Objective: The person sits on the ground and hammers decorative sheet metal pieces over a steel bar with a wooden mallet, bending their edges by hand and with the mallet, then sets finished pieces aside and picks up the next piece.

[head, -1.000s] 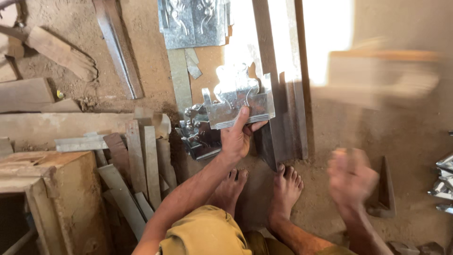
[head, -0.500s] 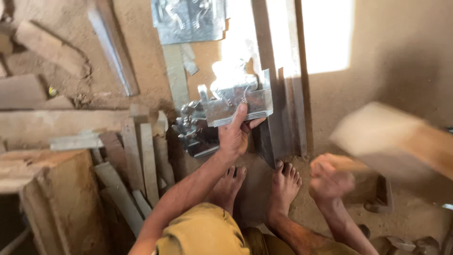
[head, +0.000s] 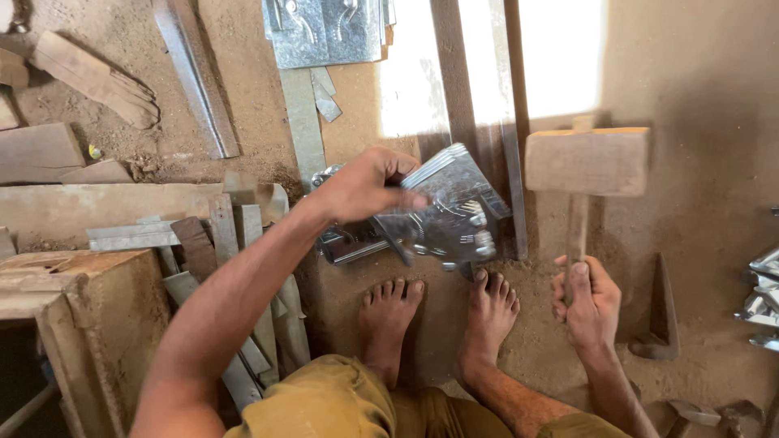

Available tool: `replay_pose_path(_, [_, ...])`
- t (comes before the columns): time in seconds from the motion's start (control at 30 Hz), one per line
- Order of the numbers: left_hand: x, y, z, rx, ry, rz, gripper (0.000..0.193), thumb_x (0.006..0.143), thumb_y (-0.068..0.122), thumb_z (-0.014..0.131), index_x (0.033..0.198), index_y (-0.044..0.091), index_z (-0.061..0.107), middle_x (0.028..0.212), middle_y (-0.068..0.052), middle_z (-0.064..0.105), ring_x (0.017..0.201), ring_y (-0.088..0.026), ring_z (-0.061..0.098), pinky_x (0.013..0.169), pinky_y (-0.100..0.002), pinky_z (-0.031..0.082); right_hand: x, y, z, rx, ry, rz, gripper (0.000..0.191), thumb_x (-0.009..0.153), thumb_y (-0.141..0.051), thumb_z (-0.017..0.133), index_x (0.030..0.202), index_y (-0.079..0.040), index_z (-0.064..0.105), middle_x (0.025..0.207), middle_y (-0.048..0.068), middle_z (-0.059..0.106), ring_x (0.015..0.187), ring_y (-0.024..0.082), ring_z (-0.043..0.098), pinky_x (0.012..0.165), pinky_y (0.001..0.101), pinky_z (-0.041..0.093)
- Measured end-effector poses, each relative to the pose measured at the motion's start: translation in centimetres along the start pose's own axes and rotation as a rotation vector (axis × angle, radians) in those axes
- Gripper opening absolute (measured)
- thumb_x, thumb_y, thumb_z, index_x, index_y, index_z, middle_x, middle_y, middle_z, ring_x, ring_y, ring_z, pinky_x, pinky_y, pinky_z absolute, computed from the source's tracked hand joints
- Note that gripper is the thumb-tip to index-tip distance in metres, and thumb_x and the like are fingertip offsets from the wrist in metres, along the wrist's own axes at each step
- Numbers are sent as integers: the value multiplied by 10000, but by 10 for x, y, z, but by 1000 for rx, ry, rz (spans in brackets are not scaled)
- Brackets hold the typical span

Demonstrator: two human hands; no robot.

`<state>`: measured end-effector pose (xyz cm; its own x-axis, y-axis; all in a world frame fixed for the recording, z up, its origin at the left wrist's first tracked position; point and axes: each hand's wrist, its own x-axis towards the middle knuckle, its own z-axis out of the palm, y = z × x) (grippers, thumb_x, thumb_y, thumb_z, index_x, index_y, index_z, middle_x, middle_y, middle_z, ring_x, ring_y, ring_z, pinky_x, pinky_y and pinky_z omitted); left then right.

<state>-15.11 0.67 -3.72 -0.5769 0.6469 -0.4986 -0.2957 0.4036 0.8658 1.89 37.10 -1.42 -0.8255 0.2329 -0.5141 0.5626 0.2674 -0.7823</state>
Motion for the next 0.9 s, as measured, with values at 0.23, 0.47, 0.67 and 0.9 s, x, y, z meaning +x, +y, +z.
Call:
replay_pose_path(0.23, [37,-6,-6,-50,32,-129,645,896,297,665,1492,301,418,1112,-35,748,1006,-129,698,944,-430,523,21,7,12,440,-234,339,358,1094,-366,401,1036,-65,586,596,18,478,402,72,372,338,238,292])
replay_pose_path(0.47, [41,-2,-13,168,-1,-421,571,945,415,609,1502,459,493,1100,-28,790,984,-258,692,1012,-486,541,16,-27,16,6,-130,187,308,1077,-309,452,1052,-73,649,634,8,519,446,72,432,350,224,353])
replay_pose_path(0.67, [38,-6,-15,176,-4,-274,582,943,425,604,1501,451,442,1272,-22,765,1120,-135,708,1101,-470,461,-6,-61,-19,312,100,-855,257,1084,-319,466,908,-179,592,692,50,575,454,46,470,404,245,406])
replay_pose_path(0.9, [42,-11,-15,251,85,-317,455,932,422,653,1384,381,617,1237,1,763,1118,-160,706,1055,-456,505,15,-31,17,-632,34,-420,457,1135,-421,430,918,-43,566,608,50,518,488,124,498,407,295,405])
